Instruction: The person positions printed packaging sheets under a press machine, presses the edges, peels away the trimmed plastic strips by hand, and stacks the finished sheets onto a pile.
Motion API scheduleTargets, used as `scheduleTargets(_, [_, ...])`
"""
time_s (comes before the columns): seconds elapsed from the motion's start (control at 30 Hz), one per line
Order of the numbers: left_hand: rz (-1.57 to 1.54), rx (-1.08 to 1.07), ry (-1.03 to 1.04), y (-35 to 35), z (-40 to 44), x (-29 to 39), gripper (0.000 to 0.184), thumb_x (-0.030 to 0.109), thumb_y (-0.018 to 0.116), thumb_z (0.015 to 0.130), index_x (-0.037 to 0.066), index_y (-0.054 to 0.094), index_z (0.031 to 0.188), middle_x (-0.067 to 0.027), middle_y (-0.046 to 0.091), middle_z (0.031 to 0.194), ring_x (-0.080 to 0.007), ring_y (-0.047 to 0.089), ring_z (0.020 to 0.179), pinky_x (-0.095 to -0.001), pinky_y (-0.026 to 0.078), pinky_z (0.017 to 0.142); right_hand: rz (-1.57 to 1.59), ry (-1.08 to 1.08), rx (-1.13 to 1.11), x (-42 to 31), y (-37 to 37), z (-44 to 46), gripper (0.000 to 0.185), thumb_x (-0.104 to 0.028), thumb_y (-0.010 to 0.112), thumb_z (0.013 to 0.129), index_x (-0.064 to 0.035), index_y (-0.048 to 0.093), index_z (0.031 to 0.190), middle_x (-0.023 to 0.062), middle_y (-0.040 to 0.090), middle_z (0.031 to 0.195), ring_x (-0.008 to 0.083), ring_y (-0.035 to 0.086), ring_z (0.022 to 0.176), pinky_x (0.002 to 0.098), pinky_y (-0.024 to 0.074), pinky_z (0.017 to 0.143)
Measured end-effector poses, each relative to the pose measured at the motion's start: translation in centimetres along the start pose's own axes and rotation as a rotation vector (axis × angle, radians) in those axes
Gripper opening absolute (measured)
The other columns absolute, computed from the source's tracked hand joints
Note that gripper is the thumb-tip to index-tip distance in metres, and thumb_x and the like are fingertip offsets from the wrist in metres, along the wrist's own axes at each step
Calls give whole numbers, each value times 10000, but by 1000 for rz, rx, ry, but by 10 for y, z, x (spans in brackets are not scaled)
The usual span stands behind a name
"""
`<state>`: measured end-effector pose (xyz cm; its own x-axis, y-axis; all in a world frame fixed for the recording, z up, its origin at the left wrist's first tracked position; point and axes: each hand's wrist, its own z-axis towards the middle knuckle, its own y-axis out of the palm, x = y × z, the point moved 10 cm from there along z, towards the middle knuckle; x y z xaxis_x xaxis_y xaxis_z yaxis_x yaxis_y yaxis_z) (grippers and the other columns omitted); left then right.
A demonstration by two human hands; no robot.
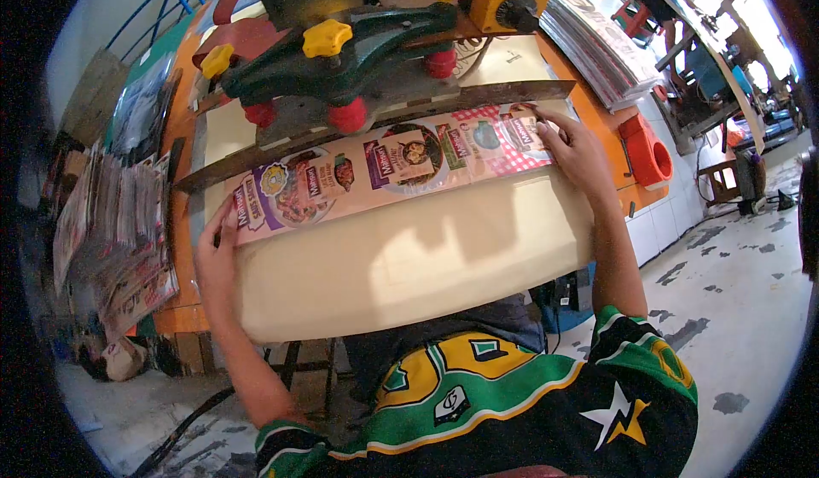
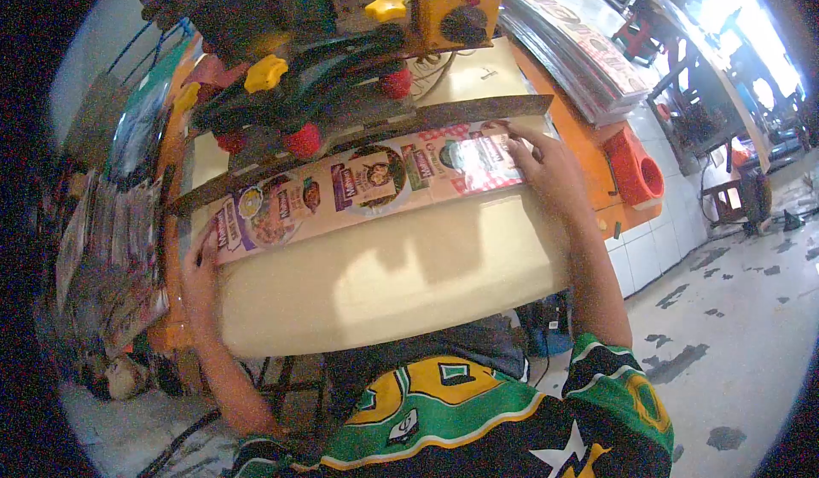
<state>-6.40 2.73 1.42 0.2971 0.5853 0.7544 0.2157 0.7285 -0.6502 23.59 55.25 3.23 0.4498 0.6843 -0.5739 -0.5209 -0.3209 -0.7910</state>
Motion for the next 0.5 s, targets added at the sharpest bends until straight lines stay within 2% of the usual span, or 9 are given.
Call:
scheduleTargets(0.13, [17, -9, -4, 0, 20, 0, 468, 421, 611, 1046, 122, 671, 1401, -191, 728, 1267, -220, 675, 1106, -337, 478, 1012, -30, 134, -52, 3, 6, 8, 382, -416, 633, 1022, -194, 730, 1318, 169, 744, 871, 258, 706, 808, 389, 523, 763])
scheduleTargets(0.2, [192, -2, -3, 0, 24, 4, 429, 406, 598, 1049, 159, 679, 1390, -230, 740, 1184, -252, 715, 1062, -348, 511, 954, -139, 92, -11, 0, 3, 7, 354, -410, 624, 1011, -239, 734, 1301, 205, 737, 872, 359, 730, 852, 465, 538, 764])
scheduleTargets(0.3, [184, 44, 50, 3, 24, 4, 428, 433, 589, 1048, 191, 678, 1390, -253, 724, 1180, -290, 727, 1051, -373, 523, 923, -168, 63, 57, -2, 0, 3, 335, -423, 616, 1013, -272, 745, 1282, 193, 732, 831, 367, 723, 819, 475, 535, 754])
scheduleTargets(0.5, [246, 82, 49, 1, 19, 4, 424, 450, 582, 1051, 204, 688, 1380, -248, 725, 1191, -310, 728, 1047, -390, 531, 915, -105, 70, 63, 6, 4, 5, 355, -441, 608, 1014, -250, 750, 1278, 199, 746, 874, 363, 733, 876, 461, 542, 797])
